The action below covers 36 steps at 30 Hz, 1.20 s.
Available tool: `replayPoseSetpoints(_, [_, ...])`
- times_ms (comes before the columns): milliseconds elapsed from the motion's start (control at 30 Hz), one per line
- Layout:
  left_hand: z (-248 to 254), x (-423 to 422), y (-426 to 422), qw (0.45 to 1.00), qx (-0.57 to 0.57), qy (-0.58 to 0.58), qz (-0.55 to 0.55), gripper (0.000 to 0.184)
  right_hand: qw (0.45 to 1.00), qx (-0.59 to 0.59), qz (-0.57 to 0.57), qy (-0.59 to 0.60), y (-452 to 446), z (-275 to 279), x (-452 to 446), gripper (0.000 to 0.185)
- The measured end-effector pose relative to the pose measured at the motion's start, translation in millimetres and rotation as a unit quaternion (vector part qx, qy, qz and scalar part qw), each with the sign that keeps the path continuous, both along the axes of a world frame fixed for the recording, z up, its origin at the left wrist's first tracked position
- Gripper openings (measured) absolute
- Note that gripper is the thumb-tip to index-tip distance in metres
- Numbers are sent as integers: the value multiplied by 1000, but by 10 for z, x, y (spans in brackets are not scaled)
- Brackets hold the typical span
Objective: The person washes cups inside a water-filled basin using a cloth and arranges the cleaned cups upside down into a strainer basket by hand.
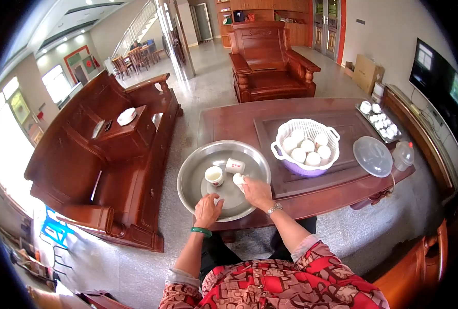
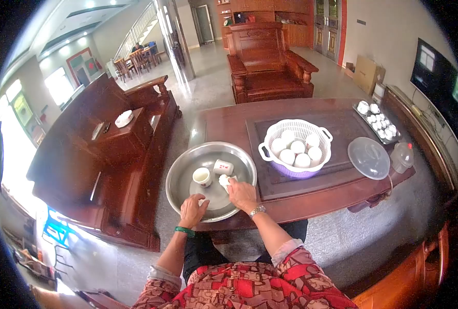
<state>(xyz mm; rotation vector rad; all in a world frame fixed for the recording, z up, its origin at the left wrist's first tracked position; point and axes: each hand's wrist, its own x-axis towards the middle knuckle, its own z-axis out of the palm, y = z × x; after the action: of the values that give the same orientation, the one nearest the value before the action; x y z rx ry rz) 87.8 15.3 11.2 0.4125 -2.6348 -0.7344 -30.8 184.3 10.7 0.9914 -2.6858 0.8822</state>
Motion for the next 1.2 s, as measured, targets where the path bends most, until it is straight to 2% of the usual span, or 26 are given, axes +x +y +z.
replayPoseSetpoints(233, [105, 23, 54, 1000, 11, 3, 22, 23, 999, -32, -5, -12, -8, 55, 18, 18])
replayPoseSetpoints(333, [22, 6, 16, 1000, 12, 13, 15, 25, 1000, 1, -10, 8, -7, 30, 16, 22])
replayPoseSetpoints(867, [64, 35, 52, 1000, 11, 7, 20, 22, 1000, 11, 19, -17, 39, 115, 53, 28])
replayPoseSetpoints(1167, [108, 20, 72, 998, 29, -48, 16, 24, 999, 20, 14, -24, 31, 152, 70, 23])
replayPoseSetpoints(1200, [1, 21, 35, 1000, -22, -5, 6, 25, 1000, 11, 15, -11, 21, 89, 54, 21])
